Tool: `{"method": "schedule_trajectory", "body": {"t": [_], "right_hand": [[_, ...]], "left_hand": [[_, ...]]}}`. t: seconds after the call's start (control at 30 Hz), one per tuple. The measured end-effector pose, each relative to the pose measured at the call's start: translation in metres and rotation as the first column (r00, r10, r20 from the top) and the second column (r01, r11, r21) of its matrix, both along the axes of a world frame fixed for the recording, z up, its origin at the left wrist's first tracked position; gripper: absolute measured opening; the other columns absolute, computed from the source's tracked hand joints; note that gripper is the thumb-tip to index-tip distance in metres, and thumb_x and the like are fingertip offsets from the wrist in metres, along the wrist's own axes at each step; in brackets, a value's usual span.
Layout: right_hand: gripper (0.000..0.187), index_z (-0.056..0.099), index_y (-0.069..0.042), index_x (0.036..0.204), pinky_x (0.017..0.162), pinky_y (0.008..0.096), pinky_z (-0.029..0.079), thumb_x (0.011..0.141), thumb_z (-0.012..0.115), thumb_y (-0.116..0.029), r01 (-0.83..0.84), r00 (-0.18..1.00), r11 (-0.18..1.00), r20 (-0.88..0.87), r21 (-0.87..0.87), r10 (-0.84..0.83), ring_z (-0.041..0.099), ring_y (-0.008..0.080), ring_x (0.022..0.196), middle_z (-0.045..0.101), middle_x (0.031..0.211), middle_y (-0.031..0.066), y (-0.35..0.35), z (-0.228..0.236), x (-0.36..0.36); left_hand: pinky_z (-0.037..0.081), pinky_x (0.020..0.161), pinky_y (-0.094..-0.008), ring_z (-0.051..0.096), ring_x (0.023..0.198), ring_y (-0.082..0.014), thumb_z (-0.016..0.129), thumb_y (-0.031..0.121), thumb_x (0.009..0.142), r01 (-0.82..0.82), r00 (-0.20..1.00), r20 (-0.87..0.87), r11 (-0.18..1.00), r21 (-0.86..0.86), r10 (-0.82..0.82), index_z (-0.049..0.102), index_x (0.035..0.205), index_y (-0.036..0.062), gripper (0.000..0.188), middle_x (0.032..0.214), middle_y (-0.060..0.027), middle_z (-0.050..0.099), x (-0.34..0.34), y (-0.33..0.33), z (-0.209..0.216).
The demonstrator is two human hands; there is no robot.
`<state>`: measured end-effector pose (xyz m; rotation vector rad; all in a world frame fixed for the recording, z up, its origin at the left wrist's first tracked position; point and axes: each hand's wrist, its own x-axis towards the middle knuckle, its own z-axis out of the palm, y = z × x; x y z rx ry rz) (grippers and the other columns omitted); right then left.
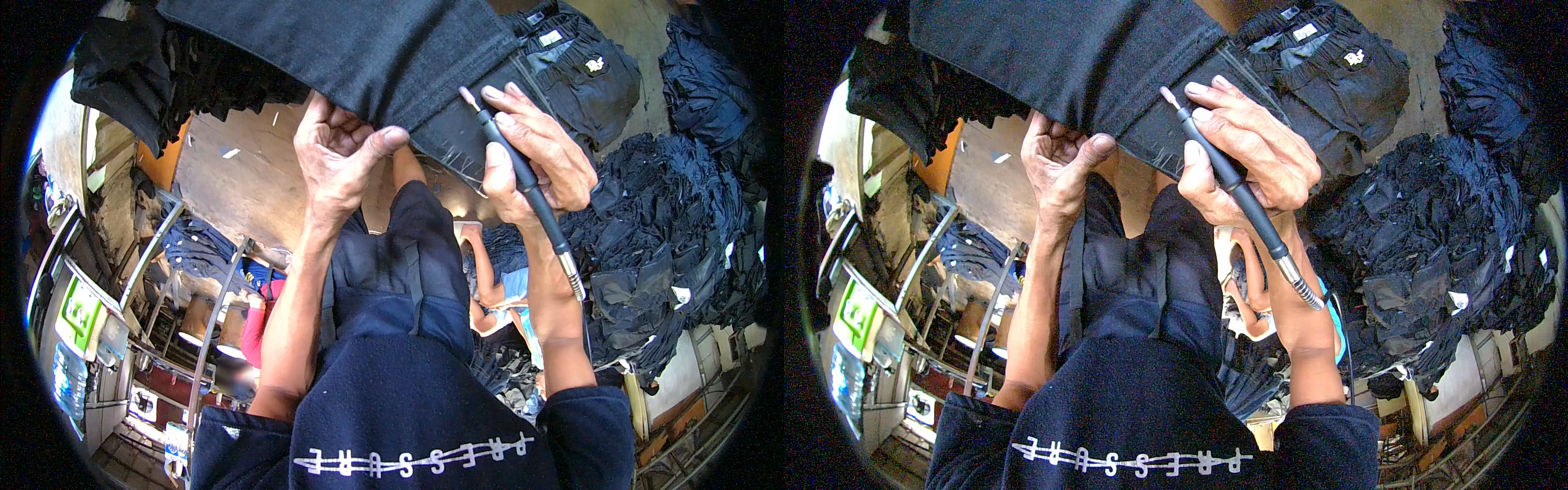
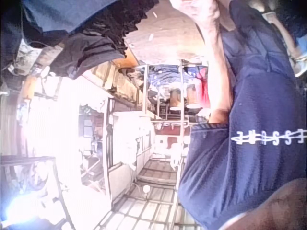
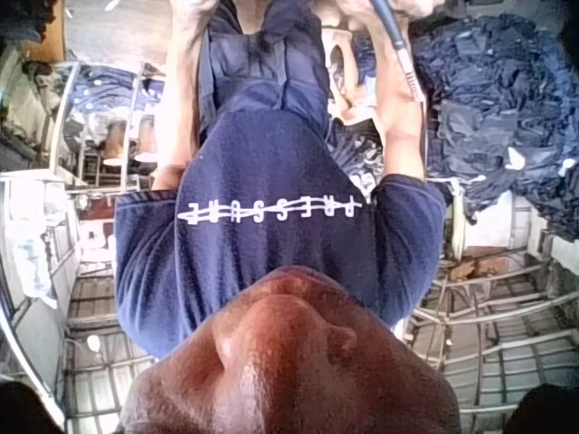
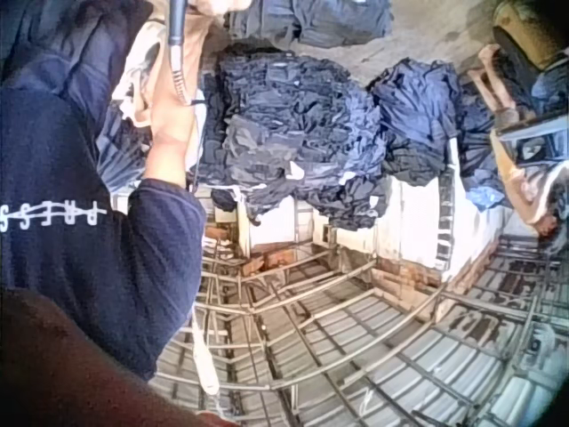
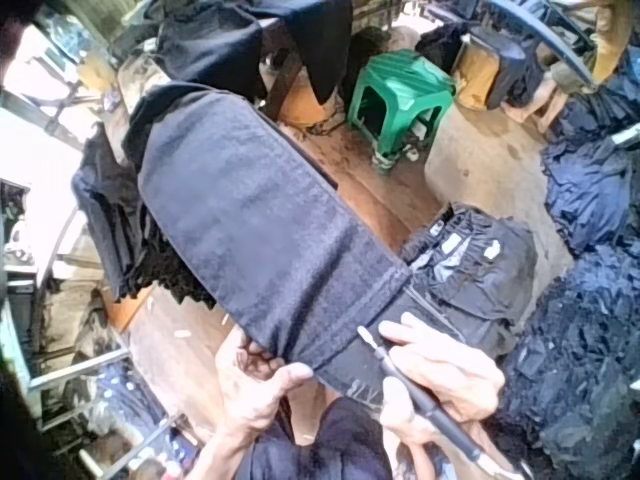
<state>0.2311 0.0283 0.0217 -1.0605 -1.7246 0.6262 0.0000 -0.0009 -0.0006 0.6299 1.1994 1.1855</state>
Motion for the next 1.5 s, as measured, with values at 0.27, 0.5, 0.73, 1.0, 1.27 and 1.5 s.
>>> {"method": "schedule_trajectory", "body": {"t": [0.27,0.5,0.73,1.0,1.27,1.5], "right_hand": [[0.024,0.075,0.009,0.107,0.103,0.0567,0.062,0.084,0.072,0.003,0.055,0.996,0.998,-0.069,-0.027,-0.056,0.080,0.0408,0.107,0.079,0.106,0.0298,0.000,0.002,-0.004],[0.024,0.074,0.009,0.109,0.104,0.0551,0.061,0.085,0.072,0.007,0.119,0.991,0.993,-0.054,-0.023,-0.120,0.079,0.0397,0.110,0.079,0.111,0.0305,0.000,0.005,-0.008],[0.022,0.074,0.008,0.109,0.105,0.0533,0.061,0.087,0.073,0.006,0.187,0.982,0.982,-0.035,-0.037,-0.188,0.079,0.0395,0.110,0.079,0.111,0.0301,0.000,0.007,-0.013],[0.021,0.074,0.008,0.109,0.104,0.0514,0.062,0.089,0.074,0.002,0.238,0.971,0.971,0.019,-0.011,-0.238,0.079,0.0384,0.110,0.079,0.112,0.0289,0.001,0.006,-0.014],[0.020,0.072,0.009,0.109,0.104,0.0551,0.062,0.089,0.073,0.003,0.145,0.989,0.989,0.037,0.022,-0.146,0.079,0.0397,0.110,0.078,0.112,0.0306,-0.003,-0.001,-0.006],[0.022,0.073,0.009,0.112,0.107,0.0540,0.059,0.091,0.073,0.003,0.153,0.988,0.988,-0.035,0.000,-0.153,0.078,0.0393,0.113,0.078,0.114,0.0317,-0.006,-0.002,-0.006]], "left_hand": [[0.059,0.110,-0.0399,0.068,0.129,-0.0278,0.090,-0.006,0.084,0.018,1.000,-0.019,0.999,-0.045,-0.019,0.047,0.149,-0.0057,0.077,0.138,-0.0218,0.067,-0.003,-0.001,0.000],[0.059,0.110,-0.0391,0.068,0.128,-0.0274,0.091,-0.004,0.084,0.030,0.999,-0.041,0.999,-0.030,-0.031,0.048,0.149,-0.0056,0.078,0.138,-0.0213,0.068,-0.004,-0.001,-0.001],[0.060,0.108,-0.0390,0.068,0.128,-0.0274,0.092,-0.004,0.084,0.011,1.000,-0.009,1.000,-0.025,-0.011,0.047,0.149,-0.0054,0.079,0.137,-0.0212,0.068,-0.003,-0.001,-0.001],[0.061,0.107,-0.0380,0.070,0.124,-0.0261,0.091,-0.005,0.084,0.006,1.000,0.014,1.000,0.003,-0.006,0.048,0.148,-0.0046,0.077,0.135,-0.0202,0.069,-0.002,-0.001,-0.003],[0.062,0.104,-0.0359,0.071,0.119,-0.0240,0.089,-0.007,0.085,0.037,0.998,-0.044,0.997,-0.062,-0.039,0.050,0.144,-0.0041,0.071,0.131,-0.0193,0.070,-0.005,-0.002,0.002],[0.062,0.099,-0.0332,0.073,0.112,-0.0210,0.091,-0.005,0.084,0.039,0.997,-0.061,0.999,0.010,-0.038,0.053,0.137,-0.0024,0.065,0.125,-0.0178,0.071,-0.004,-0.002,-0.002]]}}
